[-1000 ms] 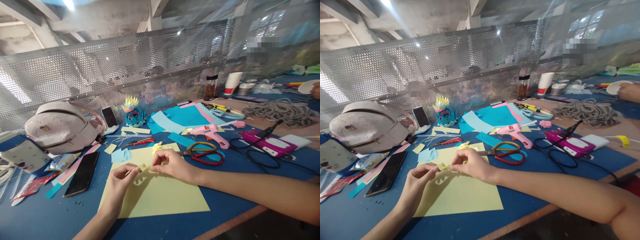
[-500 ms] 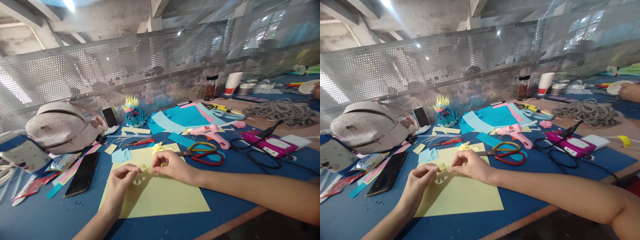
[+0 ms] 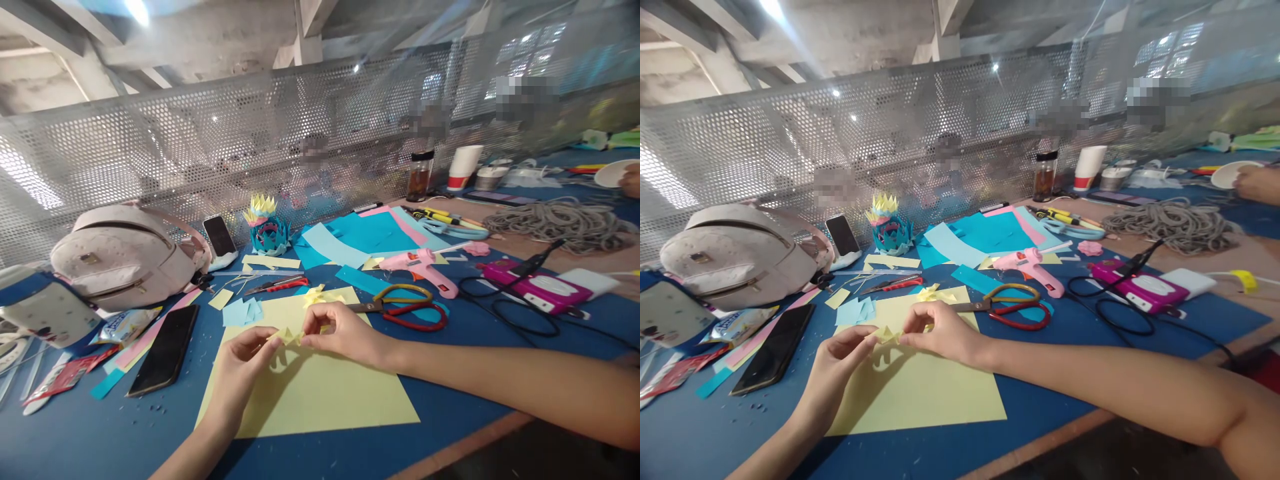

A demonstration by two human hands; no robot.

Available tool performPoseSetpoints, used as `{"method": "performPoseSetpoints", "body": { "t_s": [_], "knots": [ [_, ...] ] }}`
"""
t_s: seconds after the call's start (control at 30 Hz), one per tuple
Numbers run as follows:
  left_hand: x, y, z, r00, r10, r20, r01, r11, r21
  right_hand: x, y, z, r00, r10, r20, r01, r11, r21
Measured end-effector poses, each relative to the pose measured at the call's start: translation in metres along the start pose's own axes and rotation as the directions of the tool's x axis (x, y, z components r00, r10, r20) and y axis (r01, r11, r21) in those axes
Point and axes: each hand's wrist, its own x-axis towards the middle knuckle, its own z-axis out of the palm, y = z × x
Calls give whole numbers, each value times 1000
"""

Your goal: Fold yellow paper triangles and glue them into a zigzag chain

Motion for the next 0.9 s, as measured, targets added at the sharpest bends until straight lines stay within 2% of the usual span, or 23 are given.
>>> {"method": "performPoseSetpoints", "body": {
  "t_s": [0.13, 0.4, 0.63, 0.9],
  "knots": [
    [0, -2, 0, 1000, 19, 1, -19, 999, 39, -1, 0, 0, 1000, -11, 24, 11, 1000, -8],
    [-5, 1, 6, 995, 64, -82, -58, 995, 83, -5, -3, 1, 999, 7, 48, -5, 999, -45],
    [-5, 0, 5, 992, 114, -53, -109, 990, 85, -7, -6, 3, 996, 35, 78, -33, 999, -28],
    [-6, 3, 7, 996, 50, -68, -46, 997, 62, -8, -6, 4, 996, 29, 89, -25, 999, -43]
  ]
}}
